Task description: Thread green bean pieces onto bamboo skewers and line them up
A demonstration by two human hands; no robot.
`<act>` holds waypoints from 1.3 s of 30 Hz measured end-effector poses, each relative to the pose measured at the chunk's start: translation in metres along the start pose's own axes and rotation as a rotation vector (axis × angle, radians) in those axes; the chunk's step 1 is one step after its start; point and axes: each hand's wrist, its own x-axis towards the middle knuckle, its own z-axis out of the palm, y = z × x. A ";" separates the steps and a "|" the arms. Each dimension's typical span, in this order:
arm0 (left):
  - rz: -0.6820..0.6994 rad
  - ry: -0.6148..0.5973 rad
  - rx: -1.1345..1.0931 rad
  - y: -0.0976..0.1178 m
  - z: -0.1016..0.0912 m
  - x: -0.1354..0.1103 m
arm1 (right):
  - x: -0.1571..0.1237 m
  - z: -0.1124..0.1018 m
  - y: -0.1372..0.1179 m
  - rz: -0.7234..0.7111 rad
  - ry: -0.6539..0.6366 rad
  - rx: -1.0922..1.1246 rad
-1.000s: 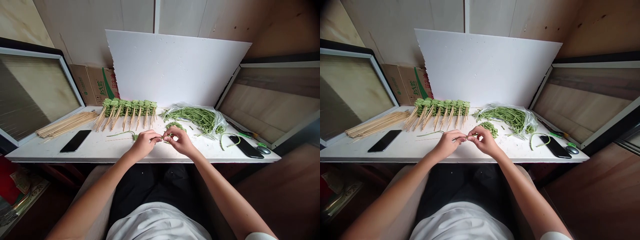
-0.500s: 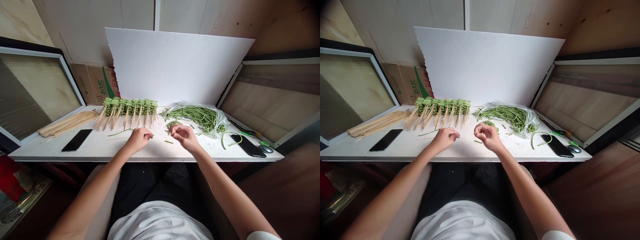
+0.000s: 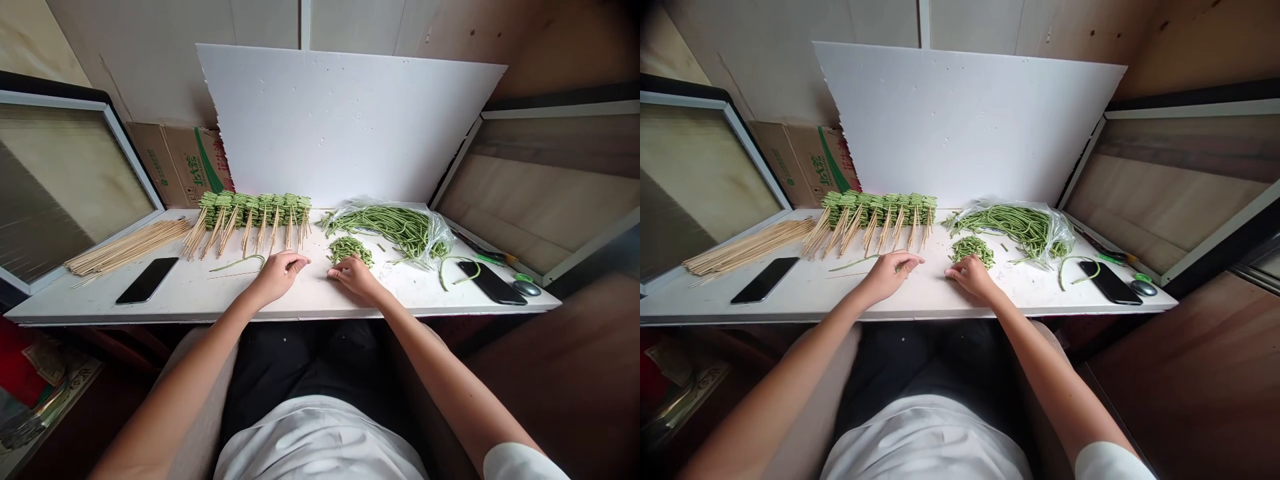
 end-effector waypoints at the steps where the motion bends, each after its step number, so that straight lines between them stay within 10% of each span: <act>1: 0.003 -0.004 0.005 -0.001 -0.001 0.000 | 0.000 -0.001 0.001 0.020 -0.004 0.022; 22: -0.140 -0.165 -0.342 -0.003 0.008 -0.004 | -0.004 -0.024 -0.059 -0.155 0.117 0.464; 39: 0.135 0.072 -0.026 0.012 0.007 -0.008 | -0.009 -0.029 -0.072 -0.277 0.142 0.421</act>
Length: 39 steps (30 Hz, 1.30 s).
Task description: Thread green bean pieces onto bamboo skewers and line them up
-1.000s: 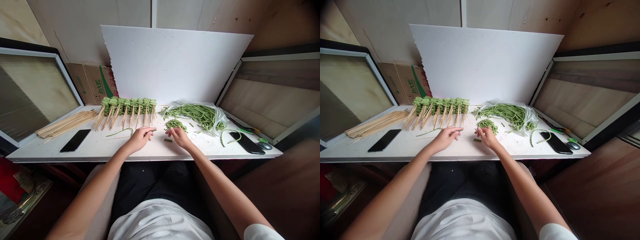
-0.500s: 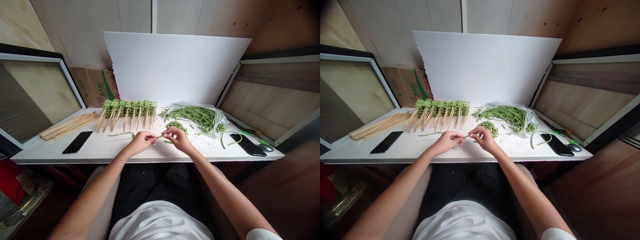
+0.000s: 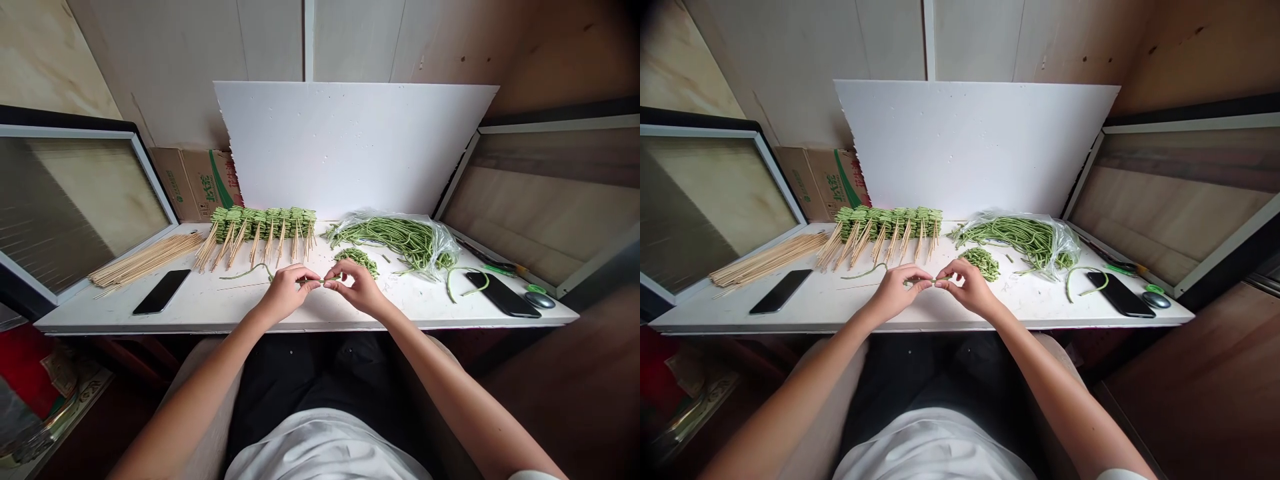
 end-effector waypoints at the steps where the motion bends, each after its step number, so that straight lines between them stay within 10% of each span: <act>1: 0.010 0.000 -0.007 0.000 0.001 0.000 | 0.000 0.001 -0.001 0.002 -0.003 0.001; 15: 0.086 -0.003 0.014 -0.019 -0.024 0.007 | 0.000 0.000 -0.011 0.029 -0.153 0.165; 20: 0.023 -0.006 0.040 -0.018 -0.030 0.008 | -0.002 -0.005 0.029 0.087 0.025 -0.284; 26: -0.032 -0.034 0.031 -0.026 -0.016 0.006 | -0.016 0.000 0.081 0.212 -0.047 -0.521; 39: -0.032 -0.106 0.049 -0.022 -0.015 0.003 | -0.009 -0.013 0.070 0.285 -0.042 -0.271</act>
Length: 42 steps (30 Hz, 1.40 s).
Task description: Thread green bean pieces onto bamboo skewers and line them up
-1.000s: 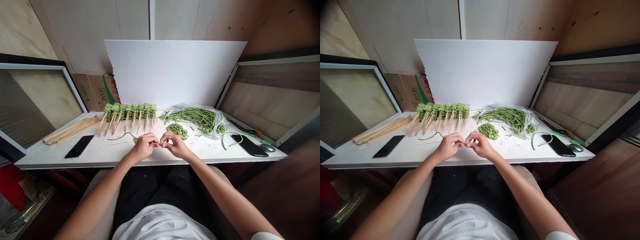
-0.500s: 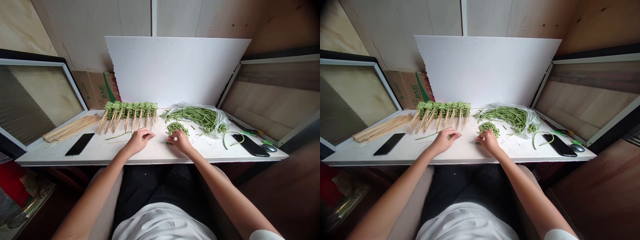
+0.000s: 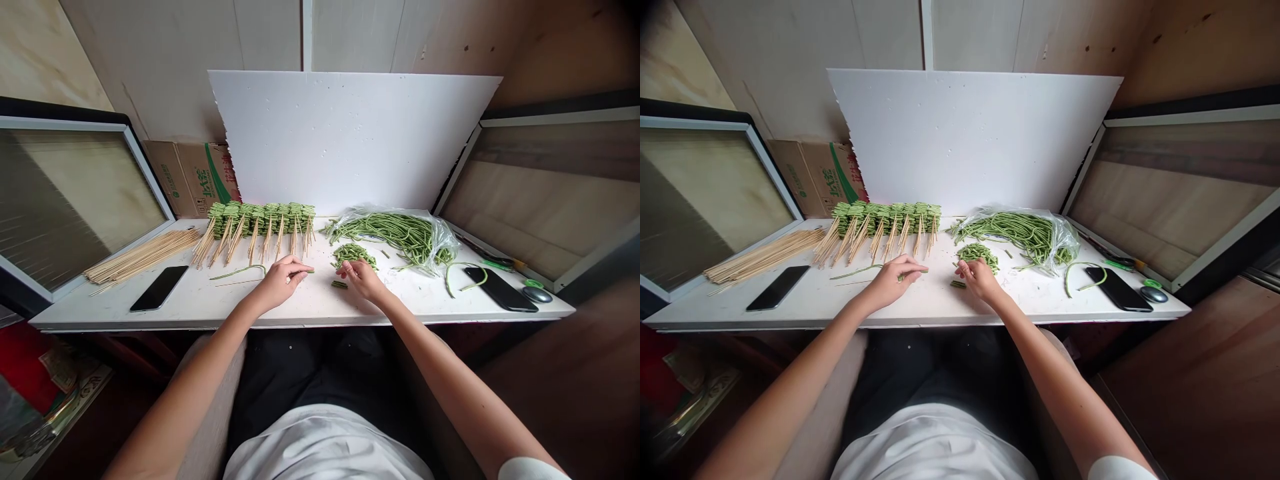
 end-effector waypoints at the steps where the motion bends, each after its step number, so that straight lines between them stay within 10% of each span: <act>1: 0.005 0.010 -0.021 0.001 0.001 0.000 | -0.001 -0.002 -0.008 -0.003 -0.009 0.052; 9: 0.064 0.107 -0.145 0.010 0.014 -0.001 | -0.011 0.004 -0.072 -0.087 -0.061 0.381; 34: 0.192 0.114 0.015 0.014 0.019 -0.002 | -0.018 0.012 -0.076 -0.287 0.025 0.276; 42: 0.070 0.168 0.000 0.002 -0.024 0.003 | -0.012 -0.002 -0.072 -0.315 0.119 0.152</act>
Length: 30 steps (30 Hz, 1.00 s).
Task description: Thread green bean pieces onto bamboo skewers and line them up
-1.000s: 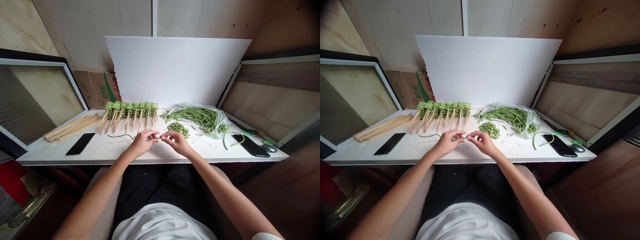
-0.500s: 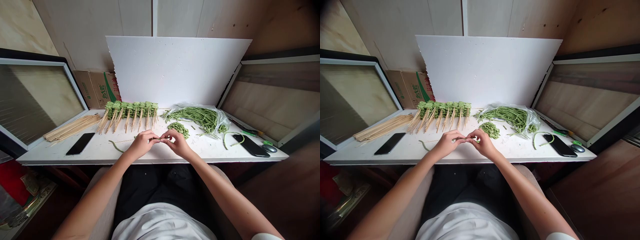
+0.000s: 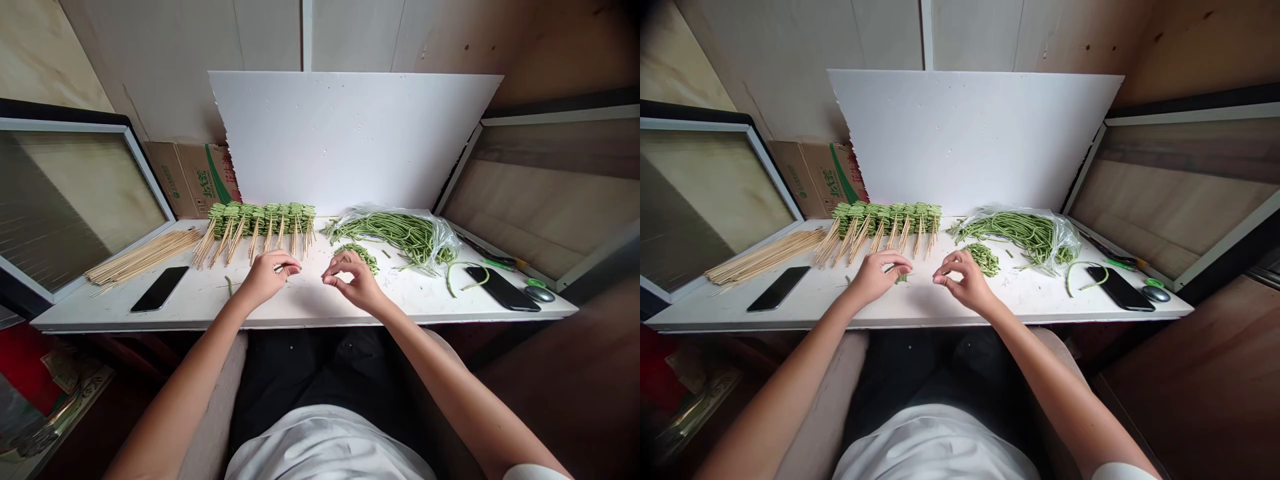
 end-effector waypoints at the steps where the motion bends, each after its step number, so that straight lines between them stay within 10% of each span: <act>1: -0.006 0.014 -0.012 0.005 -0.003 0.000 | 0.000 -0.002 0.008 0.013 0.024 -0.084; 9: -0.049 -0.030 -0.021 0.030 0.003 -0.003 | -0.017 0.003 0.081 0.252 -0.102 -0.411; 18: -0.046 -0.113 -0.009 0.026 0.007 -0.003 | -0.019 0.003 0.098 0.253 -0.114 -0.229; 30: -0.167 -0.115 -0.213 0.019 0.025 -0.007 | -0.001 -0.006 0.024 0.355 -0.160 0.308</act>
